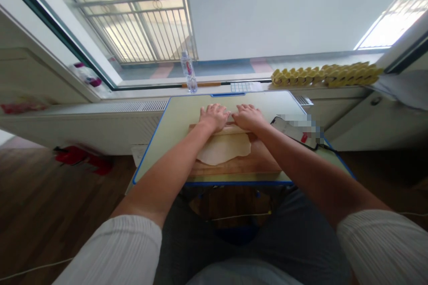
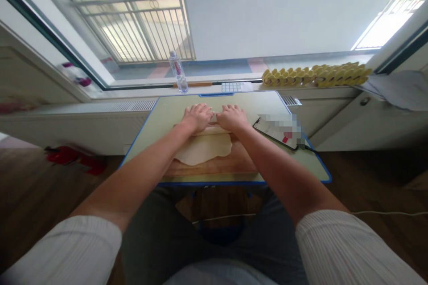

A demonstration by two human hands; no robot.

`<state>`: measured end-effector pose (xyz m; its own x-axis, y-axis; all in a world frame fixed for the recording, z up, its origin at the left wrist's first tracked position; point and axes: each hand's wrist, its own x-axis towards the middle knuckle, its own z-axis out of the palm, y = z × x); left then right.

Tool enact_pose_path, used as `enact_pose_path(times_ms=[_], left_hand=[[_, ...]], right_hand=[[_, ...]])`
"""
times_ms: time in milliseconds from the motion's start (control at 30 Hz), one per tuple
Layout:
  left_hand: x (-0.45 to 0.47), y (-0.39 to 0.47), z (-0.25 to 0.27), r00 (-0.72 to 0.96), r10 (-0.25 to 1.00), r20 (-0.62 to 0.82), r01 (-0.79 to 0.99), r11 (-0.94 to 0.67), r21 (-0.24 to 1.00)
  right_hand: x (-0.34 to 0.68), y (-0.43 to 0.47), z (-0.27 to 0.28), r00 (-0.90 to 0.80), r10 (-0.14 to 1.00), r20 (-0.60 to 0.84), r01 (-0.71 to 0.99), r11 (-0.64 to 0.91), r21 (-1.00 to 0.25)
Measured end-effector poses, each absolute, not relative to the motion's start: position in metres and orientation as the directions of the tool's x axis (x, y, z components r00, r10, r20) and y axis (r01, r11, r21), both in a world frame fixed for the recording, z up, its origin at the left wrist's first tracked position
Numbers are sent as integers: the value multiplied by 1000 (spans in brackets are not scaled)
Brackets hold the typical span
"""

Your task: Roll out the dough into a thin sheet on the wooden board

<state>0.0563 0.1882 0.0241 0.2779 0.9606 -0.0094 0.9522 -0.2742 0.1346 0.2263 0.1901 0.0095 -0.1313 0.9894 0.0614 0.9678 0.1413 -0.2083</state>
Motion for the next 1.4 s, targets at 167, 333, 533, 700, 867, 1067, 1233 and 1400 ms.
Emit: enact_pose_path(times_ms=[167,333,533,700,867,1067,1233,1400], left_hand=[[54,185,21,294,956,13,949,-294,109],[54,143,22,290,954,-71,952,-281,119],[54,51,19,347,931,112,935,-353,39],[49,-2,10,386,895,222,910,-410,69],[48,-8,3,367,880,302,900,-418,125],[32,-12,12,367,871,327,892,-429,142],[-7,-16,24,300,897,324,925,-356,130],[-42,-12,22,192,923,333,951,-258,168]], right_hand=[[228,180,7,-128,987,98,969,146,-199],[225,129,11,-100,984,146,976,126,-180],[222,39,7,-104,944,314,982,148,-119],[233,-10,-9,-160,913,374,961,231,-151],[245,-17,-15,-189,883,429,934,296,-198],[248,-14,-4,-209,877,433,910,336,-241],[222,1,12,-344,839,422,846,471,-247],[186,32,19,-465,798,383,785,572,-238]])
